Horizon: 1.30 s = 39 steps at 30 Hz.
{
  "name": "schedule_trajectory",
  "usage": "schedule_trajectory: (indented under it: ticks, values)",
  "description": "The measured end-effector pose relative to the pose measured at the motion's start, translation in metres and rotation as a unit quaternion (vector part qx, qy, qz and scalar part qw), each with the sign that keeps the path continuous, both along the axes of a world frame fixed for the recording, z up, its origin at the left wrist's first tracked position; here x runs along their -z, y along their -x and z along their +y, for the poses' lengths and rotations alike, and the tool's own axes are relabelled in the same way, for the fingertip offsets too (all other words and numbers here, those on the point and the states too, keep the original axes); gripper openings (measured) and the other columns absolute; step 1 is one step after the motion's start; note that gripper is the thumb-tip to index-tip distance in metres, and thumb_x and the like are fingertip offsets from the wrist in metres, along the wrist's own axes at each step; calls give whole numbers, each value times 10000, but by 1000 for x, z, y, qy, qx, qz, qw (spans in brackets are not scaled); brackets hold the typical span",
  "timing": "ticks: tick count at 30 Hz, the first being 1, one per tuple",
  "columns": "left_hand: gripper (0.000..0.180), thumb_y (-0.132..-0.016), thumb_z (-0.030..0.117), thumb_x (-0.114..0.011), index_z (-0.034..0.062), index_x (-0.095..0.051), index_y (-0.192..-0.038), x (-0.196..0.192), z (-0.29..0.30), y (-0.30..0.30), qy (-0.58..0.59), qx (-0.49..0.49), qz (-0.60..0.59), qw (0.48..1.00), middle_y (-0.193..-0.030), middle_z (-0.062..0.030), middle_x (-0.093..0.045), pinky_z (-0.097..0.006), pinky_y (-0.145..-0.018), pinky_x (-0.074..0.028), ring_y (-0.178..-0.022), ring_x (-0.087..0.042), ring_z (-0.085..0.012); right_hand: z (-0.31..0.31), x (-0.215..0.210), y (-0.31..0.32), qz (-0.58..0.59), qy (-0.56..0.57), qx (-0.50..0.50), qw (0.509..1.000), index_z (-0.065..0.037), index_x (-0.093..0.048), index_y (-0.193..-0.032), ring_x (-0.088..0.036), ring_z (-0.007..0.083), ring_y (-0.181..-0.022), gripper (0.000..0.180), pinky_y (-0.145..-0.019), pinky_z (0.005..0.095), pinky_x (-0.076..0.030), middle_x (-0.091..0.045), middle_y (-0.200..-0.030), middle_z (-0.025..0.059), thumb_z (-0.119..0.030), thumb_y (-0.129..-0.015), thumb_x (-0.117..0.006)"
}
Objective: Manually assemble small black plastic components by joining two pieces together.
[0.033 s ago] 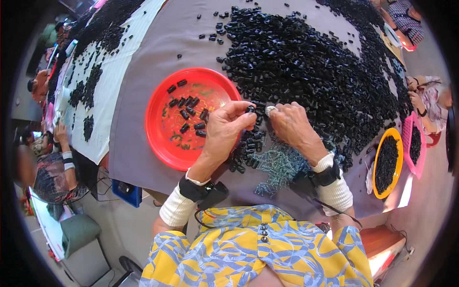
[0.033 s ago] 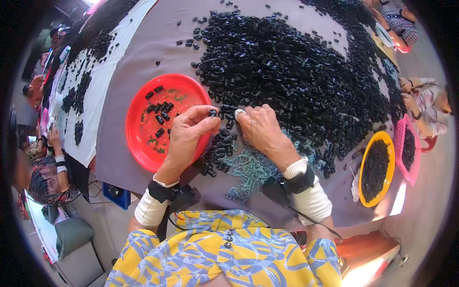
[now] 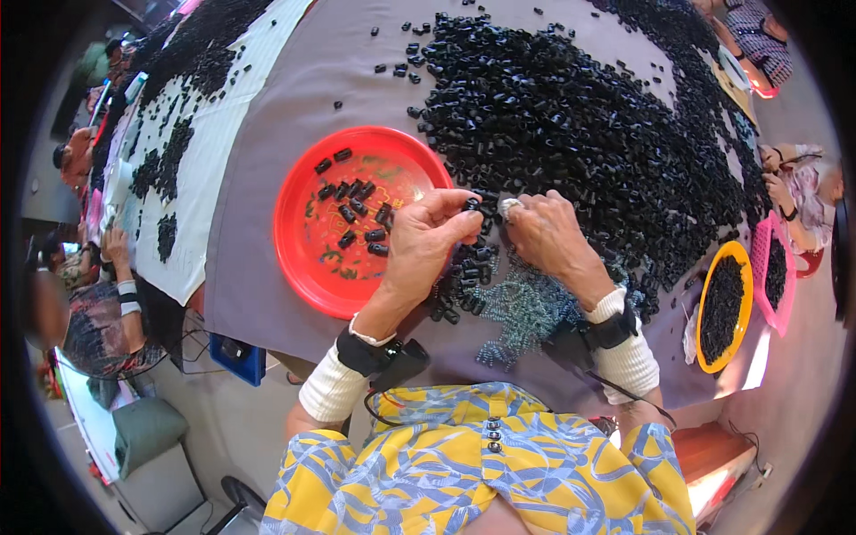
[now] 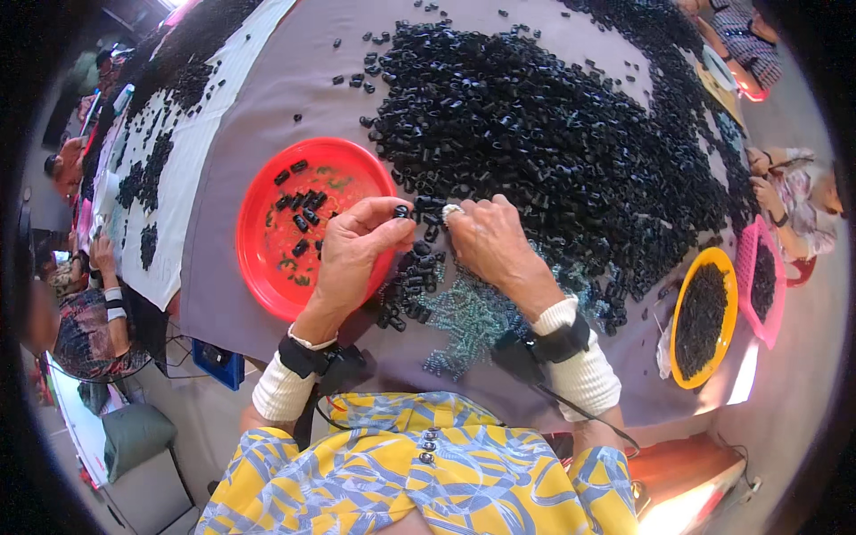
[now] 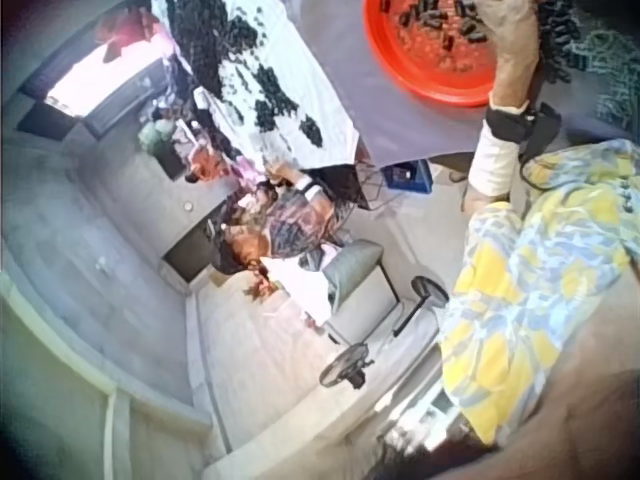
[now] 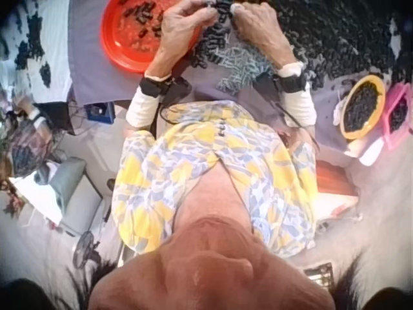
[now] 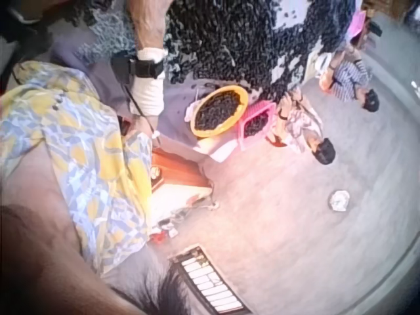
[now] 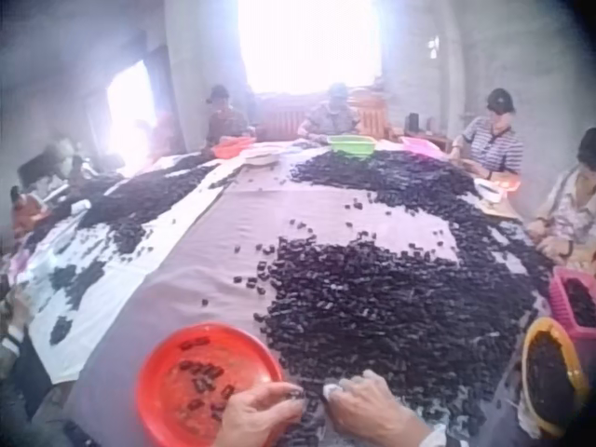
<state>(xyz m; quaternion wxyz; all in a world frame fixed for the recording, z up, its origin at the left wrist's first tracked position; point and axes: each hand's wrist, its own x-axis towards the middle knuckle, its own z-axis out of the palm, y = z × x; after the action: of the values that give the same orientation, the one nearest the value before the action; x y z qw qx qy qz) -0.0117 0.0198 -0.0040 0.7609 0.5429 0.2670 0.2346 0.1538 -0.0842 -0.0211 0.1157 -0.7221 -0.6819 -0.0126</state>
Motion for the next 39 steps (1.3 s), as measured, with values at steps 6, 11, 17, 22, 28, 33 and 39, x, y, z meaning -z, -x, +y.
schedule_trajectory:
  ticks: [6, 11, 17, 22, 28, 33, 39]
  values:
    - [204, -889, 59, -610, -15, -600, -1078, -3, -2, -5, 40, 27, -20, 999, -900, -70, -665, -267, -726, -538, -791, -644, -127, -11, -28, 4, 400, -80, 57, 911, -4, -641, -857, -553, 171, -524, 144, -483, 291, -423, -591, -646, 84, -112, -776, -688]
    - [206, -921, 51, -555, -11, -565, -1117, -7, -8, -13, 125, 50, -95, 986, -953, -90, -655, -305, -739, -552, -830, -651, -153, -10, -38, 18, 529, -152, 42, 834, -10, -665, -954, -577, 55, -634, 142, -548, 222, -453, -629, -702, 37, -72, -826, -671]
    - [175, -920, 47, -562, -14, -566, -1084, -11, -12, -16, 201, 46, -150, 967, -988, -104, -644, -297, -718, -567, -837, -649, -160, -14, -32, 15, 373, -241, 26, 896, -37, -678, -887, -566, 184, -609, 135, -562, 310, -438, -605, -698, 70, -108, -776, -710]
    - [193, -910, 47, -580, -19, -565, -1091, -8, -14, -15, 191, 35, -133, 972, -964, -98, -650, -286, -722, -565, -808, -652, -151, -14, -41, 11, 240, -262, -33, 934, -35, -647, -832, -556, 242, -635, 124, -632, 364, -422, -593, -705, 74, -112, -754, -706]
    - [216, -900, 44, -596, -22, -570, -1104, -11, -15, -14, 106, 29, -104, 988, -922, -84, -664, -255, -723, -551, -766, -648, -125, -14, -49, 9, 172, -222, -59, 958, -25, -619, -815, -576, 267, -704, 135, -681, 370, -438, -602, -739, 99, -104, -742, -700]
    - [229, -887, 19, -599, -17, -587, -1113, -14, -16, -12, 72, 34, -73, 994, -928, -93, -664, -282, -751, -553, -810, -655, -152, -17, -54, 3, 231, -227, -47, 945, -14, -630, -827, -590, 284, -735, 137, -716, 375, -459, -623, -771, 117, -89, -739, -703]
    - [253, -879, 34, -621, -25, -601, -1124, -16, -18, -14, 2, 33, -51, 998, -901, -92, -681, -265, -734, -541, -780, -653, -138, -13, -58, 3, 260, -291, -15, 921, -21, -641, -806, -598, 263, -701, 123, -680, 357, -452, -634, -753, 91, -84, -737, -721]
